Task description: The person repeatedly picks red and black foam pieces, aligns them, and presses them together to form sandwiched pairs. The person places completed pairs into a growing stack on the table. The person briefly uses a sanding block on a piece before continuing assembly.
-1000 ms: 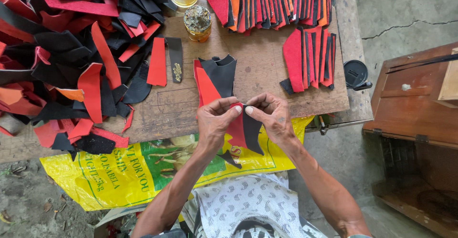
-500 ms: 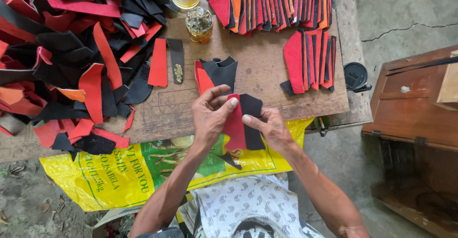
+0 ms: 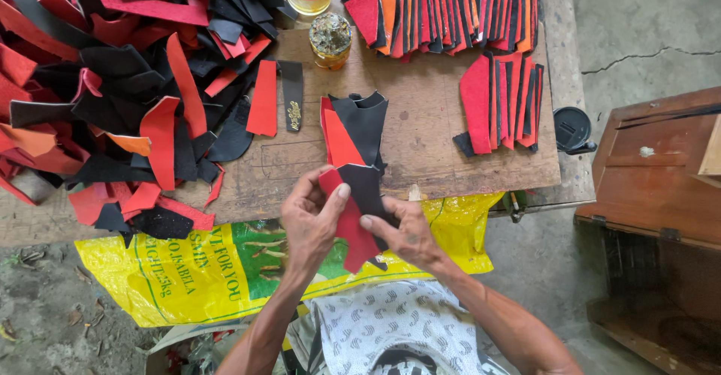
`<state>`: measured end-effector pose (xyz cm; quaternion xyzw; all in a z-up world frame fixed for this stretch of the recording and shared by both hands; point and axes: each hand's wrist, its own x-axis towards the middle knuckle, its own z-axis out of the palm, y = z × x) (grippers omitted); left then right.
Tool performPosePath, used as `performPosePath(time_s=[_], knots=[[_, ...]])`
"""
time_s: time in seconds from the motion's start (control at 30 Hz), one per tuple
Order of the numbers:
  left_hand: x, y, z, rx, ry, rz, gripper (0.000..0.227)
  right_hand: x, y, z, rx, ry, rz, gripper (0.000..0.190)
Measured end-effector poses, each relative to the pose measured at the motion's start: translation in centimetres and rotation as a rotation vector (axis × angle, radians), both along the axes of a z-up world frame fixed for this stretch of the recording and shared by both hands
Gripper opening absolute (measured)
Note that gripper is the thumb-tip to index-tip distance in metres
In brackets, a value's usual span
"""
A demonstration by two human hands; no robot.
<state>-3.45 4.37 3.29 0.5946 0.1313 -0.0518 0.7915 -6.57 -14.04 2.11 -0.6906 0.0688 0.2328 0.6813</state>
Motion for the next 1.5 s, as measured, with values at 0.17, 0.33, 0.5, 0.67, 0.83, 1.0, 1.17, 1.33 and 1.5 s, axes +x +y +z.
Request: performPosePath(time_s=[0.17,0.33,0.5,0.67,0.83,1.0,1.17,1.33,1.5], knots=[[2.9,6.6,1.0,0.277,0.039,-0.076,0.040,4.6,-0.4,1.3,-0.238,-0.558,0.100,0.038],[5.2,8.3,2.3,1.259,-0.438,0.083,0.054,10.2,-0.5,2.9,-0.768,-0.921,0.055,0.059],[5.8,5.4,2.1,1.015,-0.535,0.029,0.042,11.8,0.4,2.7,-0.882,-0.889,0.053,0.071],[7.6,2.8,-0.2,0.688,-0.370,-0.056,0.030,11.7,-2.7,0.4,-0.533,-0.663,-0.192,0.042],[9.2,0.4,-1.5,0.777,-0.347,-0.157,0.036,10.0,-7.7,-0.8,0.462,-0.289,-0.673,0.039],[9.7,-1.3,-1.0,1.065,-0.539,-0.169,0.061,7.9,-9.4,-1.7,0.537,-0.057,-0.767,0.052],[8.8,-1.4,-0.2,1.107,-0.303,-0.243,0.090,5.9,-8.0,-3.3,0.774,0.131,-0.726,0.052],[7.5,-1.7,-0.5,1.016,-0.246,-0.215,0.062,5.0,-5.9,-4.4,0.648,0.099,-0.647,0.049],[7.0,-1.6,-0.5,0.971,-0.347,-0.143,0.048,5.9,-5.3,-4.3,0.521,0.000,-0.547,0.045]])
